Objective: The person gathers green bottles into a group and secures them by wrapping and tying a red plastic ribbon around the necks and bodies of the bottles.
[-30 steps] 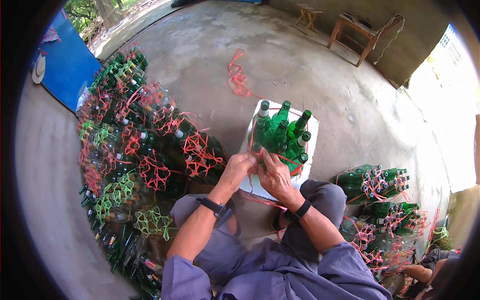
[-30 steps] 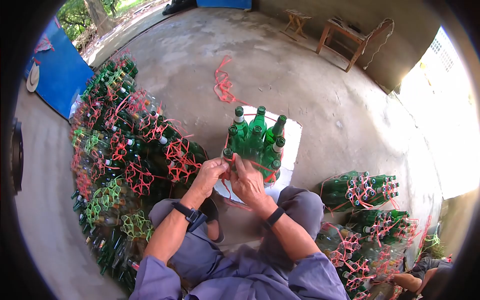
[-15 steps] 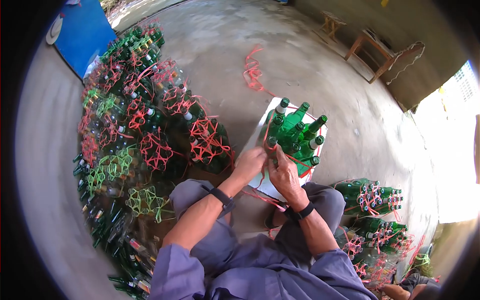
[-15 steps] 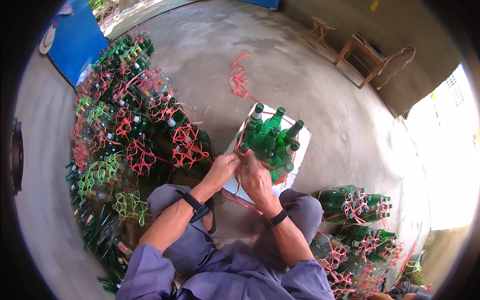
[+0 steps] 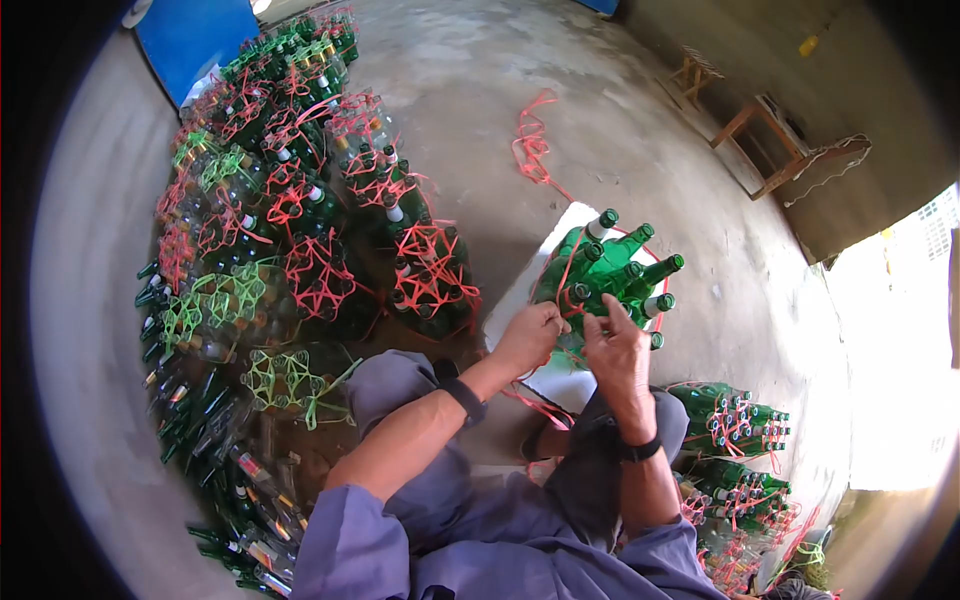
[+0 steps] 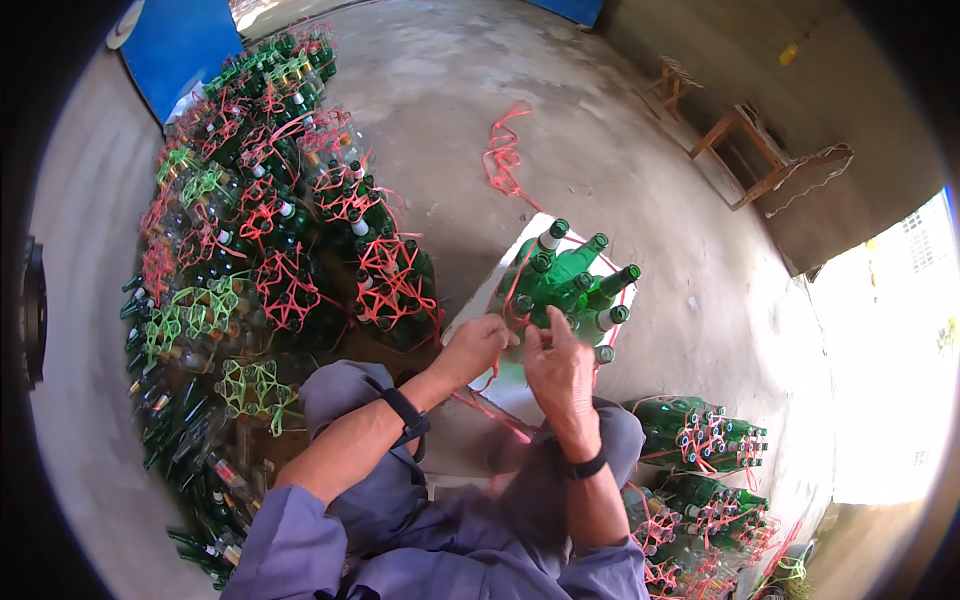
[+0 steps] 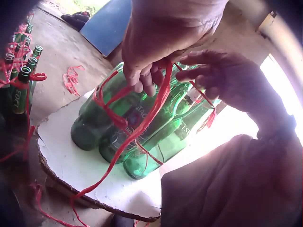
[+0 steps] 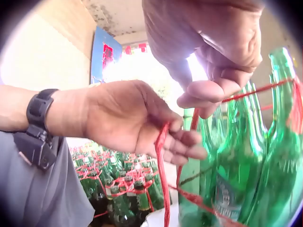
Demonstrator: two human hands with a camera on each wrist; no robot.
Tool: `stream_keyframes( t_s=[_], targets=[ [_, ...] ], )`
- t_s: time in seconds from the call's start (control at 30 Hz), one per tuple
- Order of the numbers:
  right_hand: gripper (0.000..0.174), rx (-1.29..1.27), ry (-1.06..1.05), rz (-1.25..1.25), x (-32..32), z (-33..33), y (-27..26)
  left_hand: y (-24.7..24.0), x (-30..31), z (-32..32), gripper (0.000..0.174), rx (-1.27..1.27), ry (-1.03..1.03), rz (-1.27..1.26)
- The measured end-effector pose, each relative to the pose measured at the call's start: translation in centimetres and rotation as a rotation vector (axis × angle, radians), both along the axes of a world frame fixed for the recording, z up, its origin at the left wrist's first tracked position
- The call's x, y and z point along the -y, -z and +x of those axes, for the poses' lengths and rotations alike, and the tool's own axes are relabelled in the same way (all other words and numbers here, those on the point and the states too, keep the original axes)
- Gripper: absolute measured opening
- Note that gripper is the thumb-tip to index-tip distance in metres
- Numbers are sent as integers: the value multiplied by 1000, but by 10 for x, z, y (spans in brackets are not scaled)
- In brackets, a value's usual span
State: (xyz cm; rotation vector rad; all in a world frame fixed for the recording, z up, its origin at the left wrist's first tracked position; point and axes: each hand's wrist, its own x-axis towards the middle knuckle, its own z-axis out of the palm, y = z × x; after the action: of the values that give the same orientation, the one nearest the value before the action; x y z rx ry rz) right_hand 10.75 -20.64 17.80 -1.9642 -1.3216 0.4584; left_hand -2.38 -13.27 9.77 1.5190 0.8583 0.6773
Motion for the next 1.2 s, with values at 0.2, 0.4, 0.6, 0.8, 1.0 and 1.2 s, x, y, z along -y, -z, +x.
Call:
stream_keyframes(
  t_s=[0.2, 0.4, 0.6, 0.8, 1.0, 1.2],
  targets=[
    [31, 194, -138, 11, -47, 21, -52, 9, 2, 3, 24, 67, -16, -20],
    [31, 139, -318, -253, -111, 58, -17, 8, 4, 7, 23, 48, -63, -51],
    [22, -140, -275, -426, -127, 54, -3, 11, 3, 10, 21, 4, -76, 15],
    [19, 476, -501, -112, -132, 68, 35, 13, 4, 12, 21, 2, -93, 43],
    [40, 172, -83, -267, -133, 40, 20, 15, 2, 13, 21, -9, -75, 68],
    [43, 129, 52, -278, -127, 21, 14, 18, 4, 15, 22, -46, -71, 114]
  ],
)
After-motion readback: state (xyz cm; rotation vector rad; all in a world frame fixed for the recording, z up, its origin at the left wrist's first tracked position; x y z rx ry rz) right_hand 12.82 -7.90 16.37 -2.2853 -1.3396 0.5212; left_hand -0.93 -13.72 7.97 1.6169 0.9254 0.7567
